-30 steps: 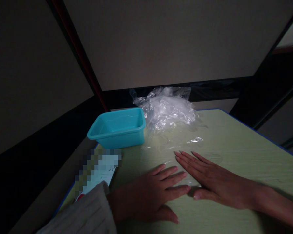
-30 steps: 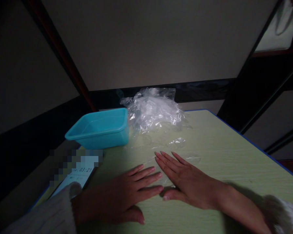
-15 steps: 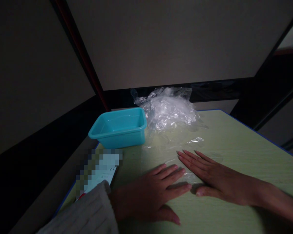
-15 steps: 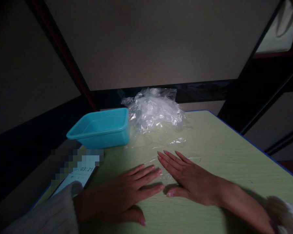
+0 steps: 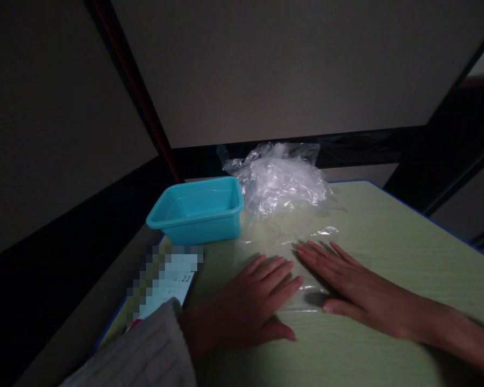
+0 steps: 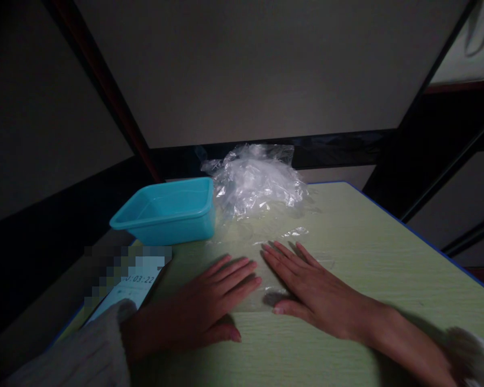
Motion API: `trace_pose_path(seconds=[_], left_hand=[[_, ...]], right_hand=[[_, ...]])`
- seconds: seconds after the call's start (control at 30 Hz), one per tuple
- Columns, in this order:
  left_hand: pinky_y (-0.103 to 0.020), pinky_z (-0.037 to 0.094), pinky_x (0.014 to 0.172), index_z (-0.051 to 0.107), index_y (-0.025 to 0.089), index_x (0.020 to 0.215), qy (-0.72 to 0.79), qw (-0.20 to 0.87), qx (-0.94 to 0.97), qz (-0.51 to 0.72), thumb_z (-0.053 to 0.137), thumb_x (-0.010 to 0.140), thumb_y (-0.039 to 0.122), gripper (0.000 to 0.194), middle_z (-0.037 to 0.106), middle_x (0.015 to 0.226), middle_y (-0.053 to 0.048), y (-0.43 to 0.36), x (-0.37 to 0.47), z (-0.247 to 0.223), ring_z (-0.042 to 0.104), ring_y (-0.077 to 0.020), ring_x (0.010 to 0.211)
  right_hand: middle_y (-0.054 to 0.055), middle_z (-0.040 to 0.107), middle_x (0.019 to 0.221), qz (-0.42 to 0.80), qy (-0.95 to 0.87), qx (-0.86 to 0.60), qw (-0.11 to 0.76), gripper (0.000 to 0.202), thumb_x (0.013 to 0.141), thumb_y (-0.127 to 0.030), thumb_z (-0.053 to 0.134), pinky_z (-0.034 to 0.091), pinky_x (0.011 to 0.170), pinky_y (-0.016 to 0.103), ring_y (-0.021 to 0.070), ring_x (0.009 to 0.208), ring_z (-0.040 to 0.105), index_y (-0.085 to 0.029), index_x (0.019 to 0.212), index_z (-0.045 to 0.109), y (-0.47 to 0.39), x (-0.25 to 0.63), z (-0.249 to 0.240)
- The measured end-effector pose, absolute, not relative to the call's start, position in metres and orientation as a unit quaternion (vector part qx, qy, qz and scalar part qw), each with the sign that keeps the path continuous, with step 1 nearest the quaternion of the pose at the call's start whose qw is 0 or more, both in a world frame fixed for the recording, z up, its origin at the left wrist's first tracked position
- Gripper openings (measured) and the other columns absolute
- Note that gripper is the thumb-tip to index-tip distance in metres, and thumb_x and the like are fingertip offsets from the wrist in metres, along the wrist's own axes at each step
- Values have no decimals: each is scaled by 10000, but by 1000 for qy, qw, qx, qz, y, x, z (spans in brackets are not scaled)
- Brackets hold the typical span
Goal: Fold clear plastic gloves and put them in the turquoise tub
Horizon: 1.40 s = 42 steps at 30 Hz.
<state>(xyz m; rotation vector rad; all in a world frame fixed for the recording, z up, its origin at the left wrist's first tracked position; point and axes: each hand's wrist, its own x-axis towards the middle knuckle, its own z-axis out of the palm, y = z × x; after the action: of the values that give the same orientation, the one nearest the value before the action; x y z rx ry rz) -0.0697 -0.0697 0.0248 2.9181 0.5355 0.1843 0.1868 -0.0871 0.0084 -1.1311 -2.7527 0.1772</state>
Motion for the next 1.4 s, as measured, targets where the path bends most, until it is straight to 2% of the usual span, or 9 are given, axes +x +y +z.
trace_pose_path(seconds=[0.17, 0.4, 0.5, 0.67, 0.9, 1.13, 1.27, 1.4], left_hand=[[-457, 229, 1074, 393, 80, 1299, 193, 35, 977, 86, 395, 892, 542, 616, 513, 1271, -181, -66, -67, 25, 417, -284, 1234], [-409, 246, 1064, 442, 62, 1234, 167, 26, 981, 96, 316, 931, 503, 550, 603, 1116, -164, -68, -66, 30, 516, -245, 1116], [-394, 234, 1069, 423, 66, 1255, 145, 40, 984, 99, 254, 938, 514, 574, 613, 1108, -155, -69, -66, 31, 513, -237, 1119], [-375, 231, 1070, 424, 77, 1261, 108, 80, 987, 88, 267, 945, 501, 552, 614, 1121, -142, -74, -64, 34, 509, -226, 1128], [-359, 216, 1075, 437, 120, 1258, 48, 87, 991, 85, 209, 956, 499, 536, 540, 1281, -95, -80, -63, 35, 439, -222, 1210], [-367, 264, 1058, 467, 105, 1211, 95, 75, 989, 82, 299, 955, 453, 463, 616, 1142, -130, -71, -67, 34, 517, -215, 1123], [-350, 225, 1084, 447, 126, 1240, 78, 107, 989, 63, 366, 946, 410, 417, 592, 1200, -99, -76, -67, 38, 466, -205, 1187], [-352, 217, 1091, 422, 143, 1278, 58, 128, 988, 61, 373, 948, 387, 413, 550, 1275, -76, -82, -65, 39, 416, -200, 1242]], right_hand=[[164, 245, 1472, 44, -916, -388, 88, 762, 900, -531, 368, 171, 1020, 646, 336, 1339, 177, -192, 1451, -36, -86, 187, 8], [158, 274, 1466, 69, -911, -397, 89, 737, 899, -523, 382, 142, 1033, 643, 327, 1348, 171, -171, 1457, 53, -85, 187, 10], [150, 283, 1466, 82, -909, -398, 92, 720, 897, -515, 397, 134, 1037, 644, 330, 1348, 177, -176, 1456, 94, -84, 186, 11], [131, 310, 1462, 104, -908, -392, 101, 690, 903, -510, 384, 104, 1051, 637, 315, 1353, 186, -191, 1455, 120, -84, 183, 12], [125, 303, 1469, 128, -917, -364, 104, 704, 893, -560, 336, 96, 1061, 626, 296, 1365, 164, -189, 1452, 120, -81, 181, 15], [148, 390, 1418, 87, -907, -392, 124, 652, 895, -518, 402, 166, 1046, 631, 311, 1328, 278, -181, 1424, 228, -79, 184, 18], [156, 409, 1404, 93, -913, -379, 117, 651, 899, -507, 401, 175, 1046, 631, 313, 1317, 302, -166, 1425, 225, -79, 182, 19], [130, 412, 1407, 112, -921, -352, 125, 650, 899, -481, 425, 168, 1052, 624, 309, 1319, 295, -199, 1437, 195, -80, 180, 20]])
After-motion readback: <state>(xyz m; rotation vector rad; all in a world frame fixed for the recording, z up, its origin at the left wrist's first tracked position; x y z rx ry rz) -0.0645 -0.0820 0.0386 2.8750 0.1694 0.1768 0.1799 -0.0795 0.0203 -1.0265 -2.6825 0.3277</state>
